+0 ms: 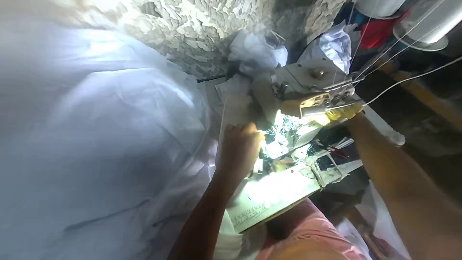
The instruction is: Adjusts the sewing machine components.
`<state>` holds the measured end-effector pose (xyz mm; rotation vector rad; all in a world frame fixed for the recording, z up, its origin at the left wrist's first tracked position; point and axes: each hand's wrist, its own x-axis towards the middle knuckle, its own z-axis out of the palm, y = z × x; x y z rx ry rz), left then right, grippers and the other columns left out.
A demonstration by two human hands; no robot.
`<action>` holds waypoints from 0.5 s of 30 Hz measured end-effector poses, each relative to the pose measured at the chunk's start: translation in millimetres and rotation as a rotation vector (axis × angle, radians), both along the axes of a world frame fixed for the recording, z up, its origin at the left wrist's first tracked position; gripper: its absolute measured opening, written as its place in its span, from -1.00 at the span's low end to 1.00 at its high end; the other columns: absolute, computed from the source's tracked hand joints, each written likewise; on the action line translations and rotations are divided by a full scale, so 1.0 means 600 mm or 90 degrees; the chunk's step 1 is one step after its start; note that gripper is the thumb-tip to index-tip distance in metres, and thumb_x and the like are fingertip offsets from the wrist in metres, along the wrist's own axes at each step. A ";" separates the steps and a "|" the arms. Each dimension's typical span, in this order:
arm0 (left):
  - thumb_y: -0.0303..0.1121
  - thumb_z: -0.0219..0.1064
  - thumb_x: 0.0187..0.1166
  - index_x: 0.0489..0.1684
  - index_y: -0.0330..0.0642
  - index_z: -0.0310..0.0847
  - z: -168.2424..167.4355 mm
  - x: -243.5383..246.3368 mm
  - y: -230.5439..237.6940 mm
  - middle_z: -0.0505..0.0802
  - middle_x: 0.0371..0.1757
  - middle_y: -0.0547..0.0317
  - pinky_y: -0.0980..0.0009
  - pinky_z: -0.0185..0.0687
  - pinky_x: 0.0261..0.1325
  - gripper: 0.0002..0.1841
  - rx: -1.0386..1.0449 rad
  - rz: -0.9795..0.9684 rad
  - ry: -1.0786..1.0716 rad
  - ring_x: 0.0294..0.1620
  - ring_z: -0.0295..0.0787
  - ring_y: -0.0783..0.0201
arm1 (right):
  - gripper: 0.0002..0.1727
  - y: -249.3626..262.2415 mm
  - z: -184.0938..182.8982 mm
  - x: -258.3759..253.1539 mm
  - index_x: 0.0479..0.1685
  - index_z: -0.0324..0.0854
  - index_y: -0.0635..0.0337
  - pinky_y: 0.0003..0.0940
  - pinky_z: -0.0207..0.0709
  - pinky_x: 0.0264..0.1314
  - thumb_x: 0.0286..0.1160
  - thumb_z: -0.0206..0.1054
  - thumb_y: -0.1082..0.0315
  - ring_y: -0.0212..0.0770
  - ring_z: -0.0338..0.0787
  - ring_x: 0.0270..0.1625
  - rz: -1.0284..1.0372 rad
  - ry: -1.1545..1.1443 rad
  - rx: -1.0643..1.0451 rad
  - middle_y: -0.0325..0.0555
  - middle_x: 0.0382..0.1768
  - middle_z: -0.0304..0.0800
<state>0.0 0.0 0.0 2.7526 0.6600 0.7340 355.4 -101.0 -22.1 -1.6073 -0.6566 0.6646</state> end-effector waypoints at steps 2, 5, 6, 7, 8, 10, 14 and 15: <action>-0.42 0.51 0.44 -0.33 -0.12 0.89 -0.004 0.005 0.004 0.80 -0.31 0.06 0.02 0.49 -0.07 -0.96 0.029 0.001 0.007 -0.25 0.72 0.01 | -0.72 -0.008 -0.021 0.004 0.06 0.49 0.00 -0.64 0.68 0.00 0.82 -0.16 0.45 -0.64 0.75 -0.11 0.039 0.116 0.114 -0.47 -0.22 0.75; -0.32 0.49 0.49 -0.34 -0.09 0.88 -0.013 0.014 0.020 0.79 -0.37 0.08 0.06 0.48 -0.10 -0.91 0.098 -0.019 0.030 -0.32 0.72 0.05 | -0.72 -0.001 -0.031 0.016 0.12 0.48 -0.06 -0.60 0.70 -0.02 0.84 -0.17 0.39 -0.62 0.76 -0.12 0.025 0.146 0.106 -0.49 -0.22 0.75; -0.30 0.47 0.52 -0.34 -0.09 0.87 -0.015 0.016 0.025 0.77 -0.38 0.08 0.06 0.49 -0.10 -0.89 0.115 -0.036 0.045 -0.33 0.72 0.05 | -0.73 0.004 -0.042 0.034 0.19 0.48 -0.02 -0.58 0.70 0.01 0.85 -0.14 0.36 -0.59 0.76 -0.09 0.034 0.134 0.091 -0.46 -0.18 0.75; -0.30 0.47 0.52 -0.37 -0.09 0.86 -0.016 0.019 0.029 0.75 -0.40 0.09 0.07 0.49 -0.09 -0.88 0.134 -0.052 0.055 -0.34 0.71 0.06 | -0.73 0.010 -0.053 0.054 0.25 0.50 0.04 -0.51 0.71 0.06 0.85 -0.09 0.34 -0.54 0.77 -0.05 0.052 0.127 0.089 -0.40 -0.13 0.77; -0.31 0.46 0.53 -0.41 -0.11 0.84 -0.017 0.022 0.031 0.74 -0.42 0.08 0.07 0.49 -0.11 -0.86 0.149 -0.067 0.059 -0.35 0.70 0.05 | -0.73 0.015 -0.055 0.064 0.24 0.52 0.06 -0.49 0.71 0.08 0.84 -0.07 0.32 -0.51 0.78 -0.04 0.067 0.115 0.086 -0.38 -0.13 0.78; -0.33 0.43 0.54 -0.45 -0.14 0.80 -0.015 0.028 0.032 0.73 -0.44 0.06 0.08 0.50 -0.16 -0.83 0.165 -0.092 0.066 -0.37 0.70 0.04 | -0.77 0.017 -0.034 0.048 0.13 0.55 0.05 -0.57 0.69 0.04 0.82 -0.03 0.36 -0.59 0.77 -0.11 0.062 0.075 0.065 -0.44 -0.20 0.76; -0.38 0.39 0.55 -0.41 -0.14 0.84 -0.011 0.040 0.032 0.77 -0.43 0.06 0.12 0.48 -0.18 -0.85 0.182 -0.123 0.075 -0.37 0.71 0.05 | -0.82 0.018 -0.009 0.032 0.00 0.58 0.06 -0.69 0.64 -0.06 0.76 0.05 0.44 -0.70 0.71 -0.22 0.043 0.028 0.026 -0.52 -0.31 0.72; -0.37 0.40 0.54 -0.41 -0.13 0.85 -0.013 0.042 0.034 0.79 -0.42 0.07 0.12 0.49 -0.19 -0.85 0.194 -0.131 0.067 -0.36 0.73 0.05 | -0.82 0.018 -0.007 0.032 0.02 0.59 0.09 -0.70 0.63 -0.06 0.75 0.06 0.43 -0.72 0.70 -0.22 0.047 0.017 0.019 -0.52 -0.31 0.72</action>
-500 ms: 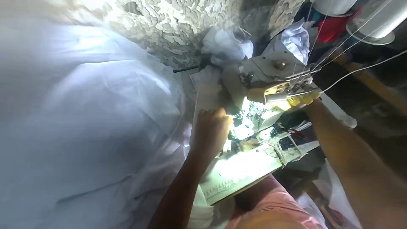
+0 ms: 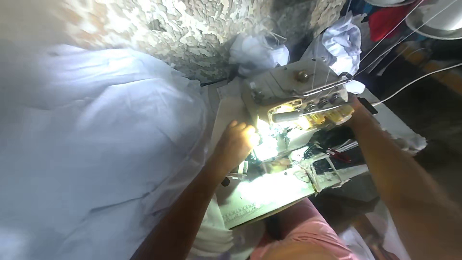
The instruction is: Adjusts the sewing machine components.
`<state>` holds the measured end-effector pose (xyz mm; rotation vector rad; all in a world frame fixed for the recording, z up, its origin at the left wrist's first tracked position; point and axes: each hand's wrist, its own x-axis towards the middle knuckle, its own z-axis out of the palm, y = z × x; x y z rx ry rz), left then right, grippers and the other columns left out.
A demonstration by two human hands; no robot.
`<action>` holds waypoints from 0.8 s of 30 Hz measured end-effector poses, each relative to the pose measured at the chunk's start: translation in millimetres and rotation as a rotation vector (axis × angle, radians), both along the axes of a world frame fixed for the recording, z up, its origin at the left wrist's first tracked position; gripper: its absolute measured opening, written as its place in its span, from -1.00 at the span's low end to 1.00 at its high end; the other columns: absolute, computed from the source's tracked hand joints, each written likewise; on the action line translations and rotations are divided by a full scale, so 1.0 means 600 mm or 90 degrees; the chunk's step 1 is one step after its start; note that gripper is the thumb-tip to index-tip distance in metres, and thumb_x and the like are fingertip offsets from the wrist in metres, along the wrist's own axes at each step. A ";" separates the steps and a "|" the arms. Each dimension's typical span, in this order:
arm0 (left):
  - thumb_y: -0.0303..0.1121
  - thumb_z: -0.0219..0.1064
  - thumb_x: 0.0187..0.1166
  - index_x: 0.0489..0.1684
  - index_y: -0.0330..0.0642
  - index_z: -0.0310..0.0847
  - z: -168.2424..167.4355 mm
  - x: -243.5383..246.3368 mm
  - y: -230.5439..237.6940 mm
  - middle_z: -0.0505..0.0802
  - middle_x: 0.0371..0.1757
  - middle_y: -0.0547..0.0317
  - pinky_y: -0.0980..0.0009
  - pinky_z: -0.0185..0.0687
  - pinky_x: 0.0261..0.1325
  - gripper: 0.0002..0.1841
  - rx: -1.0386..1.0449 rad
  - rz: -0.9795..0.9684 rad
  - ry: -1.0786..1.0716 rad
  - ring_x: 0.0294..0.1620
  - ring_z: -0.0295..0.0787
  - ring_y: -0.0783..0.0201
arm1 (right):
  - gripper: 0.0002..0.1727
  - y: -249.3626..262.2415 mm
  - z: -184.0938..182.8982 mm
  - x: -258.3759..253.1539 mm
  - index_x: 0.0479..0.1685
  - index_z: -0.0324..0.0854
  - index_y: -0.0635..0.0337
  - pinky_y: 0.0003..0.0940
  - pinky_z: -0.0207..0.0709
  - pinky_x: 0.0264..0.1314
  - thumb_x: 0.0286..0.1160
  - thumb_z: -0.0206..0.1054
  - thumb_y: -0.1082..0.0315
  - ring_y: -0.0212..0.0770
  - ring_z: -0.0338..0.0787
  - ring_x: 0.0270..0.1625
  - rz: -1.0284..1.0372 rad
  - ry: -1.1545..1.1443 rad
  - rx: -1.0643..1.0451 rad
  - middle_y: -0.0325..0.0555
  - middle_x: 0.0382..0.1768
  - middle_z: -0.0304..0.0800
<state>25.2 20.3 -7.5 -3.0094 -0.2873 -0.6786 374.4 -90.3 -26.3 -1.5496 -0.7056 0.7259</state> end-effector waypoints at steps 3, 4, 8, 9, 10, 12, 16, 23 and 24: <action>-0.35 0.41 0.52 -0.46 -0.13 0.83 -0.005 0.005 0.005 0.82 -0.42 0.07 0.11 0.47 -0.20 -0.84 0.016 -0.023 -0.008 -0.34 0.74 0.05 | -0.81 0.000 0.006 -0.003 0.09 0.59 0.14 -0.73 0.60 -0.05 0.77 0.07 0.39 -0.76 0.67 -0.22 0.004 -0.030 -0.022 -0.51 -0.28 0.70; -0.35 0.41 0.51 -0.48 -0.13 0.82 -0.007 0.007 0.007 0.81 -0.44 0.08 0.12 0.46 -0.20 -0.83 0.021 -0.029 -0.009 -0.34 0.74 0.05 | -0.80 0.001 0.006 -0.003 0.09 0.59 0.16 -0.75 0.59 -0.05 0.78 0.07 0.38 -0.77 0.66 -0.23 0.001 -0.042 -0.022 -0.51 -0.28 0.68; -0.34 0.40 0.50 -0.56 -0.14 0.74 -0.015 0.012 0.016 0.80 -0.50 0.08 0.10 0.52 -0.15 -0.79 0.005 -0.042 -0.010 -0.35 0.76 0.05 | -0.76 0.002 0.010 -0.003 0.12 0.62 0.22 -0.75 0.55 -0.04 0.79 0.08 0.34 -0.76 0.63 -0.23 -0.003 -0.068 -0.039 -0.46 -0.26 0.67; -0.34 0.40 0.49 -0.56 -0.15 0.75 -0.018 0.012 0.015 0.81 -0.50 0.07 0.10 0.54 -0.14 -0.80 -0.007 -0.041 -0.021 -0.36 0.78 0.04 | -0.76 0.001 0.012 -0.004 0.12 0.61 0.23 -0.76 0.54 -0.05 0.79 0.07 0.34 -0.77 0.63 -0.24 -0.002 -0.069 -0.040 -0.46 -0.26 0.67; -0.33 0.42 0.48 -0.56 -0.15 0.76 -0.018 0.012 0.014 0.82 -0.50 0.07 0.10 0.57 -0.13 -0.80 -0.028 -0.037 -0.037 -0.35 0.79 0.05 | -0.76 0.002 0.015 -0.005 0.12 0.61 0.23 -0.76 0.55 -0.05 0.80 0.06 0.34 -0.78 0.63 -0.25 -0.001 -0.069 -0.038 -0.48 -0.27 0.67; -0.36 0.44 0.43 -0.59 -0.17 0.77 -0.018 0.012 0.011 0.84 -0.50 0.05 0.09 0.61 -0.06 -0.81 -0.081 -0.029 -0.059 -0.33 0.82 0.05 | -0.76 0.003 0.015 -0.004 0.10 0.60 0.19 -0.76 0.56 -0.07 0.82 0.04 0.32 -0.79 0.63 -0.27 0.004 -0.070 -0.041 -0.52 -0.30 0.66; -0.39 0.42 0.40 -0.59 -0.16 0.79 -0.015 0.012 0.011 0.85 -0.47 0.06 0.11 0.60 -0.06 -0.83 -0.102 -0.037 -0.054 -0.30 0.83 0.07 | -0.74 0.012 0.016 0.005 0.03 0.60 0.26 -0.80 0.50 -0.11 0.83 0.03 0.31 -0.81 0.57 -0.32 0.017 -0.120 -0.064 -0.49 -0.35 0.59; -0.41 0.37 0.44 -0.57 -0.16 0.81 -0.019 0.010 0.012 0.85 -0.47 0.05 0.15 0.60 -0.09 -0.82 -0.124 -0.041 -0.074 -0.31 0.82 0.07 | -0.77 0.004 0.031 -0.012 0.06 0.57 0.28 -0.88 0.47 -0.12 0.81 0.02 0.38 -0.88 0.55 -0.32 0.011 -0.108 -0.070 -0.52 -0.35 0.58; -0.40 0.36 0.44 -0.57 -0.15 0.82 -0.020 0.009 0.012 0.87 -0.44 0.07 0.17 0.61 -0.06 -0.81 -0.131 -0.041 -0.078 -0.28 0.84 0.10 | -0.79 0.000 0.023 -0.012 0.07 0.58 0.23 -0.87 0.50 -0.11 0.79 0.04 0.39 -0.88 0.58 -0.30 0.007 -0.093 -0.042 -0.56 -0.34 0.61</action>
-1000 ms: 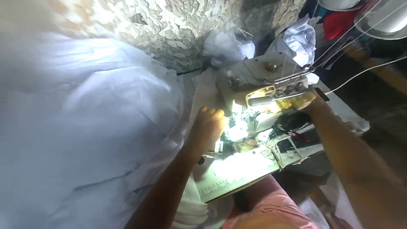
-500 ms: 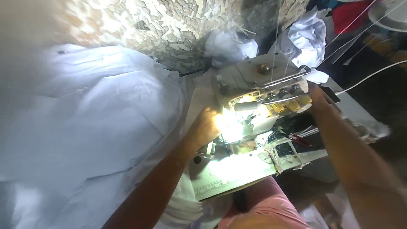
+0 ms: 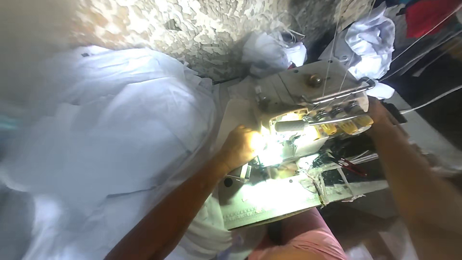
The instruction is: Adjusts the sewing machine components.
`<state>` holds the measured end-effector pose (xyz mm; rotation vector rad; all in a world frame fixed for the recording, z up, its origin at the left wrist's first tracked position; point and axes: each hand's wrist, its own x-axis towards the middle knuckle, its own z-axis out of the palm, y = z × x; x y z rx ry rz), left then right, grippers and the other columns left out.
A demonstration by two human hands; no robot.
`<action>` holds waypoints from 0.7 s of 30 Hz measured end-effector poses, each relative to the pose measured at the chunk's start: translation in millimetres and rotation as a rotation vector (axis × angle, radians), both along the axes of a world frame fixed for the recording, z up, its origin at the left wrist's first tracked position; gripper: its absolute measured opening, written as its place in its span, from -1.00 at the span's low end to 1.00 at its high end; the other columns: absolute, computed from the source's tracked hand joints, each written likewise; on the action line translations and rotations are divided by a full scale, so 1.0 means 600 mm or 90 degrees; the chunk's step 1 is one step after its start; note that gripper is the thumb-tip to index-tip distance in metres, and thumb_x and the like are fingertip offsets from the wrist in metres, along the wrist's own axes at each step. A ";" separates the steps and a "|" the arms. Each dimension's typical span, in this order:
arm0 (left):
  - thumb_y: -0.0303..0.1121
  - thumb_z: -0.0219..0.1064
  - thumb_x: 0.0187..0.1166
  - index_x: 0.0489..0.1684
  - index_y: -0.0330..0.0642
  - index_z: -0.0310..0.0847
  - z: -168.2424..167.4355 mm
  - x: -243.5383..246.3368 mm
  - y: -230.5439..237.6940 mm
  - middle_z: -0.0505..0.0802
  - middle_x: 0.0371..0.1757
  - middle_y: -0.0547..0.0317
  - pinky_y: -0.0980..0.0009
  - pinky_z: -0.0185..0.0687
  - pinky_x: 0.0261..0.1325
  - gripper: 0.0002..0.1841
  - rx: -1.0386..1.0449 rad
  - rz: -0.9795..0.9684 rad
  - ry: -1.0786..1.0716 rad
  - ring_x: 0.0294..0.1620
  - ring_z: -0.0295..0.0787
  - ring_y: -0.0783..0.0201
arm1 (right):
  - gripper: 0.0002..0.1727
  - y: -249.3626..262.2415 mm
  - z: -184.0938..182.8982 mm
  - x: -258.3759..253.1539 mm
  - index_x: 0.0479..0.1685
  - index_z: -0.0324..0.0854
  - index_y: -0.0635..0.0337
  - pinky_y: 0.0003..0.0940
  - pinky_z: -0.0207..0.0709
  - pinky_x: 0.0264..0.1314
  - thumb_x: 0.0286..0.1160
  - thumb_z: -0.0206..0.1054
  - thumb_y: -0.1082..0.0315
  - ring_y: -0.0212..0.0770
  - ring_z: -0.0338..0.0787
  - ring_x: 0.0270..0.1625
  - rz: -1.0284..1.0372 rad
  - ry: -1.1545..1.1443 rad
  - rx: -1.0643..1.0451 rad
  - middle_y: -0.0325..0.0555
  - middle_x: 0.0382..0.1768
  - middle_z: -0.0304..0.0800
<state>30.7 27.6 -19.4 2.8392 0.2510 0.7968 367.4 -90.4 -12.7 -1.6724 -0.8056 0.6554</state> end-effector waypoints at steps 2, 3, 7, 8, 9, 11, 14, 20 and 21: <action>-0.40 0.35 0.46 -0.56 -0.13 0.82 0.001 -0.001 0.002 0.88 -0.42 0.09 0.20 0.61 -0.06 -0.81 0.000 -0.002 -0.002 -0.26 0.84 0.13 | -0.78 -0.006 -0.021 0.007 0.14 0.58 0.12 -0.80 0.60 -0.02 0.78 0.04 0.40 -0.82 0.68 -0.20 0.015 0.059 0.063 -0.61 -0.27 0.71; -0.40 0.35 0.45 -0.55 -0.12 0.83 0.001 -0.001 0.003 0.89 -0.41 0.10 0.21 0.60 -0.08 -0.81 0.000 -0.002 -0.005 -0.26 0.84 0.14 | -0.77 -0.010 -0.025 0.007 0.15 0.57 0.06 -0.76 0.63 -0.01 0.79 0.01 0.41 -0.78 0.72 -0.17 0.023 0.099 0.085 -0.61 -0.25 0.75; -0.40 0.37 0.43 -0.51 -0.15 0.85 0.010 -0.001 0.007 0.90 -0.38 0.07 0.16 0.57 -0.15 -0.84 -0.027 -0.006 0.009 -0.28 0.84 0.11 | -0.66 -0.020 -0.040 0.009 0.24 0.47 -0.09 -0.70 0.68 0.02 0.82 -0.19 0.42 -0.69 0.77 -0.10 0.045 0.208 0.124 -0.60 -0.15 0.78; -0.40 0.37 0.43 -0.53 -0.16 0.82 0.011 -0.003 0.007 0.87 -0.42 0.07 0.14 0.53 -0.16 -0.84 -0.040 -0.003 0.019 -0.31 0.81 0.11 | -0.66 -0.018 -0.048 0.014 0.28 0.46 -0.07 -0.65 0.71 0.02 0.83 -0.18 0.41 -0.63 0.80 -0.09 0.039 0.226 0.131 -0.55 -0.14 0.80; -0.39 0.37 0.43 -0.55 -0.16 0.79 0.012 -0.006 0.006 0.84 -0.45 0.08 0.14 0.50 -0.16 -0.83 -0.054 0.002 0.029 -0.34 0.79 0.11 | -0.67 -0.016 -0.059 0.022 0.32 0.45 -0.05 -0.57 0.73 0.06 0.83 -0.16 0.40 -0.57 0.82 -0.05 0.044 0.243 0.144 -0.50 -0.11 0.81; -0.40 0.37 0.42 -0.58 -0.19 0.75 0.015 -0.012 0.003 0.78 -0.51 0.08 0.13 0.43 -0.17 -0.83 -0.085 0.013 0.044 -0.38 0.73 0.11 | -0.65 -0.016 -0.074 0.033 0.33 0.44 -0.05 -0.51 0.74 0.12 0.82 -0.17 0.42 -0.52 0.83 0.00 0.069 0.265 0.173 -0.47 -0.06 0.83; -0.39 0.37 0.43 -0.53 -0.18 0.76 0.019 -0.026 -0.003 0.77 -0.47 0.10 0.13 0.45 -0.08 -0.85 -0.110 0.031 0.050 -0.33 0.72 0.13 | -0.60 -0.019 -0.073 0.033 0.23 0.48 -0.08 -0.54 0.74 0.10 0.83 -0.26 0.46 -0.53 0.83 -0.02 0.080 0.298 0.203 -0.48 -0.08 0.84; -0.35 0.42 0.41 -0.38 -0.08 0.86 0.011 -0.040 -0.023 0.90 -0.15 0.14 0.15 0.52 0.07 -0.91 -0.156 0.062 -0.002 -0.03 0.78 0.15 | -0.66 -0.026 -0.033 0.006 0.45 0.38 0.02 -0.54 0.69 0.16 0.84 -0.10 0.39 -0.57 0.78 0.05 0.025 0.171 0.111 -0.44 0.04 0.77; -0.36 0.42 0.41 -0.37 -0.09 0.86 0.010 -0.041 -0.027 0.91 -0.12 0.15 0.15 0.53 0.09 -0.91 -0.176 0.069 -0.013 -0.01 0.79 0.17 | -0.56 -0.034 -0.033 0.008 0.63 0.29 0.08 -0.52 0.64 0.28 0.82 -0.02 0.37 -0.55 0.73 0.19 0.013 0.103 0.094 -0.35 0.25 0.70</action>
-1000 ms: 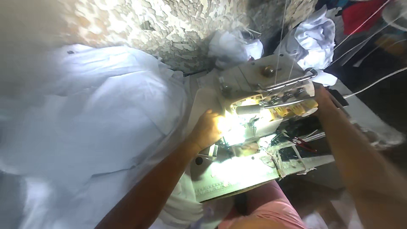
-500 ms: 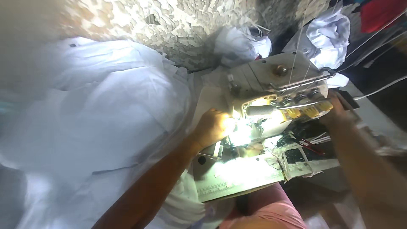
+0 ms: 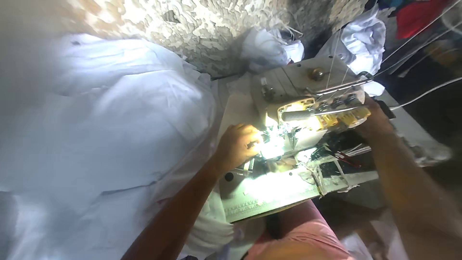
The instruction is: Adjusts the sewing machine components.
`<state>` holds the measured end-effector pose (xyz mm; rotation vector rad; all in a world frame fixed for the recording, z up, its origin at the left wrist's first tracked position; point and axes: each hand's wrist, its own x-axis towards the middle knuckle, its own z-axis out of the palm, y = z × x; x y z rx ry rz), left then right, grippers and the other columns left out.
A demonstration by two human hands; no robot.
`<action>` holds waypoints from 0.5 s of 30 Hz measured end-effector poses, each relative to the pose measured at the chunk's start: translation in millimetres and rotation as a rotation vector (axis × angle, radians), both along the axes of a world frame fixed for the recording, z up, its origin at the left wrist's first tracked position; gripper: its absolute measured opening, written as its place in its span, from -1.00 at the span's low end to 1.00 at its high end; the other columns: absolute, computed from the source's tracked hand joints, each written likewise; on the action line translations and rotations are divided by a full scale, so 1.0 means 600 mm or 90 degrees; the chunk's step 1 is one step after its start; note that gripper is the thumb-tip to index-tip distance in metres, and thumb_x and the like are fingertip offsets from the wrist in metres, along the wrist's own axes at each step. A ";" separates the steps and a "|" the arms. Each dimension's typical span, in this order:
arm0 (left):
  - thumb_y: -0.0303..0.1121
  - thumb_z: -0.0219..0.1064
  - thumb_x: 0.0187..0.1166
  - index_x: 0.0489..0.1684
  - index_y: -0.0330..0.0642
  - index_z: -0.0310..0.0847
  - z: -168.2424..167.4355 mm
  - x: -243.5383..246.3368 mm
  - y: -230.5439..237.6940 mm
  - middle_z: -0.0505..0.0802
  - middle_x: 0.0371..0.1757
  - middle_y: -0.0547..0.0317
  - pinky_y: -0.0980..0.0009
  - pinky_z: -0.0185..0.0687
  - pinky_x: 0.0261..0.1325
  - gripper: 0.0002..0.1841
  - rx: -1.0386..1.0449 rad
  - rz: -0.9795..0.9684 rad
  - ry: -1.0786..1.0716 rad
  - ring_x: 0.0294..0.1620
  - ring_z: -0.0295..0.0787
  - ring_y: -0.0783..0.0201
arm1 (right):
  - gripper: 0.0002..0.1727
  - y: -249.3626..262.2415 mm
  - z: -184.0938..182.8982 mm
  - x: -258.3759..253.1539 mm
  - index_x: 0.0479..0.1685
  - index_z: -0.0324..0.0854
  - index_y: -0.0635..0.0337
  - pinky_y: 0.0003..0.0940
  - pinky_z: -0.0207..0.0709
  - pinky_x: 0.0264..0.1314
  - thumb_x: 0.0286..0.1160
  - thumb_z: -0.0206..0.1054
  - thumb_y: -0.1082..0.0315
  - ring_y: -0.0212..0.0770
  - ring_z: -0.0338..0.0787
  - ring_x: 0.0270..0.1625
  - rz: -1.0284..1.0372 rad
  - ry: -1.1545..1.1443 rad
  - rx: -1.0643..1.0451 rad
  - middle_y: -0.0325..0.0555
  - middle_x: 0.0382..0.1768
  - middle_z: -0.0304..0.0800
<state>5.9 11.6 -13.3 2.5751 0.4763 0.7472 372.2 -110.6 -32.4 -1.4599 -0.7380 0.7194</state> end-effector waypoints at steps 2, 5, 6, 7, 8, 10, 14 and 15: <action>-0.39 0.44 0.43 -0.34 -0.15 0.86 0.002 -0.001 -0.007 0.94 -0.12 0.12 0.11 0.54 0.14 -0.91 -0.047 0.019 -0.015 0.02 0.82 0.16 | -0.41 -0.034 -0.006 -0.004 0.78 0.13 0.24 -0.48 0.54 0.41 0.82 0.03 0.29 -0.45 0.64 0.40 -0.063 -0.177 -0.029 -0.06 0.56 0.51; -0.36 0.43 0.49 -0.29 -0.22 0.83 0.007 -0.001 -0.011 0.88 -0.24 0.08 0.07 0.47 0.17 -0.88 -0.158 0.056 -0.013 -0.06 0.77 0.16 | -0.51 -0.117 -0.027 -0.055 0.49 0.39 0.42 -0.22 0.65 0.27 0.82 0.11 0.20 -0.21 0.75 0.17 -0.156 -0.404 -0.106 0.17 0.28 0.65; -0.34 0.41 0.51 -0.28 -0.23 0.82 0.007 -0.001 -0.010 0.86 -0.28 0.09 0.07 0.47 0.15 -0.86 -0.187 0.064 -0.013 -0.09 0.75 0.18 | -0.55 -0.143 -0.036 -0.079 0.38 0.51 0.48 0.06 0.62 0.31 0.78 0.17 0.24 0.08 0.77 0.21 -0.143 -0.467 -0.156 0.34 0.24 0.70; -0.32 0.40 0.53 -0.27 -0.21 0.81 0.005 -0.001 -0.007 0.85 -0.30 0.13 0.11 0.50 0.12 -0.85 -0.209 0.069 -0.017 -0.12 0.74 0.24 | -0.58 -0.164 -0.049 -0.096 0.31 0.61 0.49 0.29 0.55 0.35 0.74 0.23 0.26 0.32 0.74 0.28 -0.104 -0.530 -0.206 0.44 0.22 0.71; -0.31 0.38 0.55 -0.26 -0.20 0.80 0.001 -0.003 -0.004 0.84 -0.30 0.17 0.17 0.53 0.10 -0.85 -0.231 0.069 -0.021 -0.15 0.73 0.31 | -0.58 -0.180 -0.063 -0.110 0.27 0.66 0.48 0.44 0.46 0.37 0.70 0.28 0.27 0.49 0.67 0.32 -0.064 -0.581 -0.242 0.50 0.22 0.71; -0.30 0.35 0.57 -0.26 -0.18 0.75 -0.005 -0.006 -0.001 0.79 -0.34 0.26 0.31 0.57 -0.02 -0.85 -0.254 0.065 -0.032 -0.25 0.67 0.42 | -0.60 -0.198 -0.087 -0.125 0.25 0.70 0.44 0.54 0.39 0.34 0.66 0.33 0.27 0.59 0.63 0.34 -0.027 -0.646 -0.279 0.49 0.24 0.71; -0.28 0.31 0.61 -0.16 -0.20 0.74 -0.006 -0.005 -0.004 0.80 -0.32 0.24 0.33 0.62 -0.08 -0.82 -0.271 0.085 -0.023 -0.28 0.69 0.44 | -0.65 -0.214 -0.105 -0.129 0.30 0.69 0.40 0.46 0.45 0.32 0.70 0.28 0.37 0.51 0.65 0.36 -0.038 -0.687 -0.298 0.43 0.30 0.69; -0.28 0.31 0.64 -0.13 -0.22 0.73 0.000 -0.004 -0.007 0.80 -0.30 0.19 0.29 0.60 -0.06 -0.81 -0.277 0.098 -0.014 -0.26 0.69 0.40 | -0.67 -0.214 -0.107 -0.128 0.29 0.69 0.42 0.46 0.47 0.29 0.72 0.23 0.40 0.51 0.66 0.34 -0.045 -0.700 -0.295 0.44 0.29 0.70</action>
